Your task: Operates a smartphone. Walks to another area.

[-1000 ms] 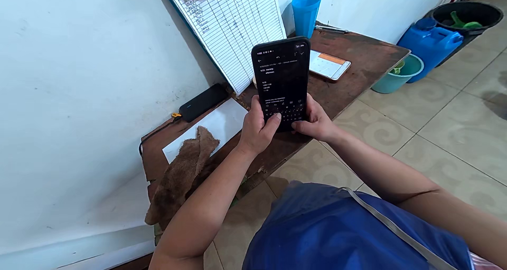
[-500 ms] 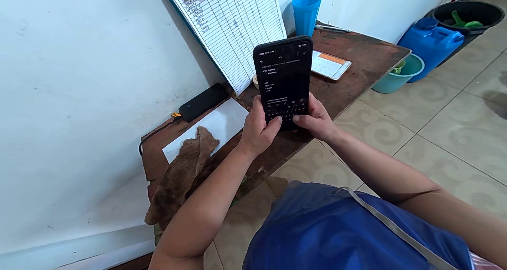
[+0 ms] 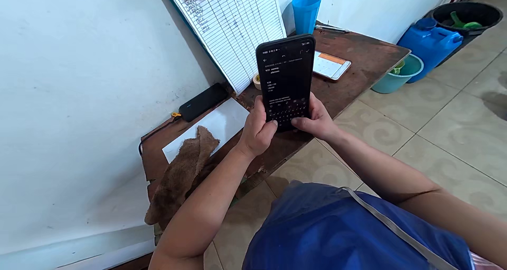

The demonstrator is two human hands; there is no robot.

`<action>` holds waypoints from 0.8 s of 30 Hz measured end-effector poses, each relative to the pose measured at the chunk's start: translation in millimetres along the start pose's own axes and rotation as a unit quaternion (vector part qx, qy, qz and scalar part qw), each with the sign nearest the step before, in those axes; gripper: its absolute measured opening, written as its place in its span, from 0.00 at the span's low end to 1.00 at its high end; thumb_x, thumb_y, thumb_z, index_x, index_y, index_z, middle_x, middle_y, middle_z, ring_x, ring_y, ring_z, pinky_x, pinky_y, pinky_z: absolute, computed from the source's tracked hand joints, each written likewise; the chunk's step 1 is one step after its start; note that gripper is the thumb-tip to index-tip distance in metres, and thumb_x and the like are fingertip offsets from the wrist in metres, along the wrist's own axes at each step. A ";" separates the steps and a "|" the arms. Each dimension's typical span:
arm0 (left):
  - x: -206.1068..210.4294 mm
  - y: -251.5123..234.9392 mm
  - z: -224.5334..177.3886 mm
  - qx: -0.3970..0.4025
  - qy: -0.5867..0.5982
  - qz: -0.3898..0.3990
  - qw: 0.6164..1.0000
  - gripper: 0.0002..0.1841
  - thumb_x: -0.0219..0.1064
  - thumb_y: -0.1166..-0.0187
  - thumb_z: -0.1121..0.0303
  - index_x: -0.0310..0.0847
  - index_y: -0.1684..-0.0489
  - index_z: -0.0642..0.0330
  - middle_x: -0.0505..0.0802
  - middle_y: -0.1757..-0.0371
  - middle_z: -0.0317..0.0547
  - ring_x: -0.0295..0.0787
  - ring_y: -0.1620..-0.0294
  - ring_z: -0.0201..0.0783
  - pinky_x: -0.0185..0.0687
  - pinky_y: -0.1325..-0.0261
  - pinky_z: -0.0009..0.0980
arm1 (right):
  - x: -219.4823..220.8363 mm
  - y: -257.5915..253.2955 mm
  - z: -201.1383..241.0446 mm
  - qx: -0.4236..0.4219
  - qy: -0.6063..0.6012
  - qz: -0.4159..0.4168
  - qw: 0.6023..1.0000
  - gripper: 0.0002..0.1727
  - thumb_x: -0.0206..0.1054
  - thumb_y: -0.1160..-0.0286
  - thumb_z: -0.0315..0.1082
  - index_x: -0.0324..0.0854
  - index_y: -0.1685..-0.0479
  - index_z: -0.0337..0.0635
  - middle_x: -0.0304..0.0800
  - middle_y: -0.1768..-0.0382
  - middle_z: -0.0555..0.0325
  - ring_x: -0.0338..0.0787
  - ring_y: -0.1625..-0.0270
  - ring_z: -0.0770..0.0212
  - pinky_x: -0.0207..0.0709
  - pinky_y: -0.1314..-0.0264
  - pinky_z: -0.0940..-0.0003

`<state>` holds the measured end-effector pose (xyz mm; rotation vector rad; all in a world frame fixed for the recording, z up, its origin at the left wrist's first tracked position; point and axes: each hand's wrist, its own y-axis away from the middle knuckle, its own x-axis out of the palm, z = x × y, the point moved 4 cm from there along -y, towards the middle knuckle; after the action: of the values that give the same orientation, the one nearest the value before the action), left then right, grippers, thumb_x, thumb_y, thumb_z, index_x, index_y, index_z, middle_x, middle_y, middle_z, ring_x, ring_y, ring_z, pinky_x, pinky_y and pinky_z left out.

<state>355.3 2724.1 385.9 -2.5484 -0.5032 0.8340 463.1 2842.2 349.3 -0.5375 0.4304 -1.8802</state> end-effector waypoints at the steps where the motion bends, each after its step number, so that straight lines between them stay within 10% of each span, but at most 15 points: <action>1: -0.9 -0.1 0.3 -0.004 0.009 0.000 1.000 0.34 0.51 0.39 0.78 0.57 0.25 0.77 0.88 0.45 0.50 0.88 0.45 0.24 0.84 0.41 0.24 | 0.1 0.3 0.1 0.002 0.001 0.015 1.000 0.32 0.63 0.43 0.19 0.63 0.34 0.49 0.91 0.51 0.80 0.91 0.54 0.83 0.87 0.56 0.83; 11: -1.0 -1.2 0.1 -0.013 0.029 0.005 0.999 0.33 0.49 0.37 0.79 0.57 0.24 0.76 0.87 0.43 0.50 0.88 0.45 0.24 0.84 0.40 0.25 | -1.9 1.1 -0.9 0.031 -0.006 0.011 0.999 0.29 0.56 0.40 0.20 0.64 0.34 0.50 0.92 0.55 0.78 0.90 0.63 0.83 0.84 0.68 0.85; 24: -0.2 -0.8 -0.2 -0.025 -0.030 -0.025 0.999 0.31 0.58 0.32 0.77 0.58 0.25 0.77 0.90 0.46 0.51 0.90 0.48 0.24 0.86 0.43 0.24 | 0.6 0.7 1.6 0.004 0.016 0.041 0.999 0.34 0.64 0.46 0.20 0.61 0.32 0.45 0.90 0.51 0.78 0.90 0.53 0.83 0.87 0.55 0.83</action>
<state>355.1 2724.6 386.5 -2.5509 -0.6120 0.8912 464.4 2841.3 350.3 -0.4775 0.4588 -1.8129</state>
